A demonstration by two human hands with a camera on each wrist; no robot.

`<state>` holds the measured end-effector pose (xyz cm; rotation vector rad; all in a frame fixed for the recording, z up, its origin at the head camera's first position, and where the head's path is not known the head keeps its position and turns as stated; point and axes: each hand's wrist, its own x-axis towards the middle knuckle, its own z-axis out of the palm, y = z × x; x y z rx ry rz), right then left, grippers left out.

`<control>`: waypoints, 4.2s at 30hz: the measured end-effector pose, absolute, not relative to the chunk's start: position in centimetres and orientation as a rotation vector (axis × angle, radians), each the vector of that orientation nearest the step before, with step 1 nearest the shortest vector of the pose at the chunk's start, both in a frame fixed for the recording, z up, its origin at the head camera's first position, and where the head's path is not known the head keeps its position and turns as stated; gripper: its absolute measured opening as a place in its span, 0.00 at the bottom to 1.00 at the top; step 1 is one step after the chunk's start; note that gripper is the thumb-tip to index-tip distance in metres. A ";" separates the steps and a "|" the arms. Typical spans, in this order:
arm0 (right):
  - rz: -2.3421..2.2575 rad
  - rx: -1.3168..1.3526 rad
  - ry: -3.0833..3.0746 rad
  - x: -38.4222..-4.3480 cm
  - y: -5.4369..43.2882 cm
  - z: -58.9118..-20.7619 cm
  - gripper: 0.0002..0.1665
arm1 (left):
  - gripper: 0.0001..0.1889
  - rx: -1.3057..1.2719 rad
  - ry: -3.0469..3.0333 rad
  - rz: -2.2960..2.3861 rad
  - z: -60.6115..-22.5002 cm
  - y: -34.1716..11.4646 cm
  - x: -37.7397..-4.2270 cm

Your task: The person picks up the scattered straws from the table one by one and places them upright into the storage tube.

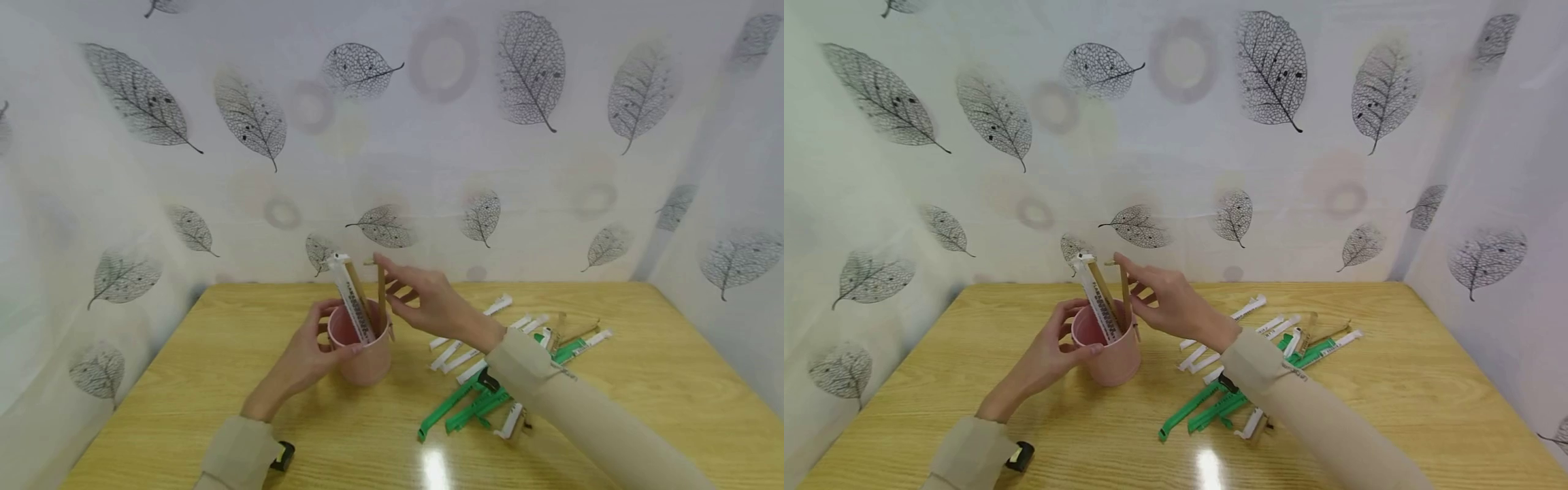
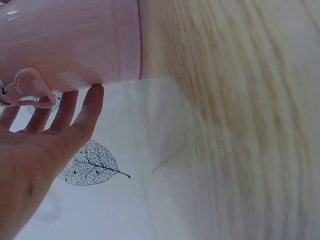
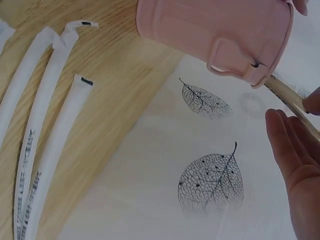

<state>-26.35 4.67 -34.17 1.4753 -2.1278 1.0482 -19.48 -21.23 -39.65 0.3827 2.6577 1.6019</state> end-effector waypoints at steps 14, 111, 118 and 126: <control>0.429 1.798 -2.469 -21.2 8.4 -35.4 0.11 | 0.41 0.404 2.683 1.587 -39.6 -21.0 -19.6; 1.295 1.313 -1.641 -26.4 3.0 -29.1 0.16 | 0.41 0.446 2.642 1.604 -39.4 -21.3 -19.5; 1.243 1.390 -1.791 -26.4 2.9 -32.0 0.16 | 0.40 0.464 2.654 1.617 -39.4 -21.4 -19.6; 1.204 1.380 -1.908 -26.3 3.1 -33.8 0.17 | 0.40 0.466 2.658 1.627 -39.3 -21.4 -19.6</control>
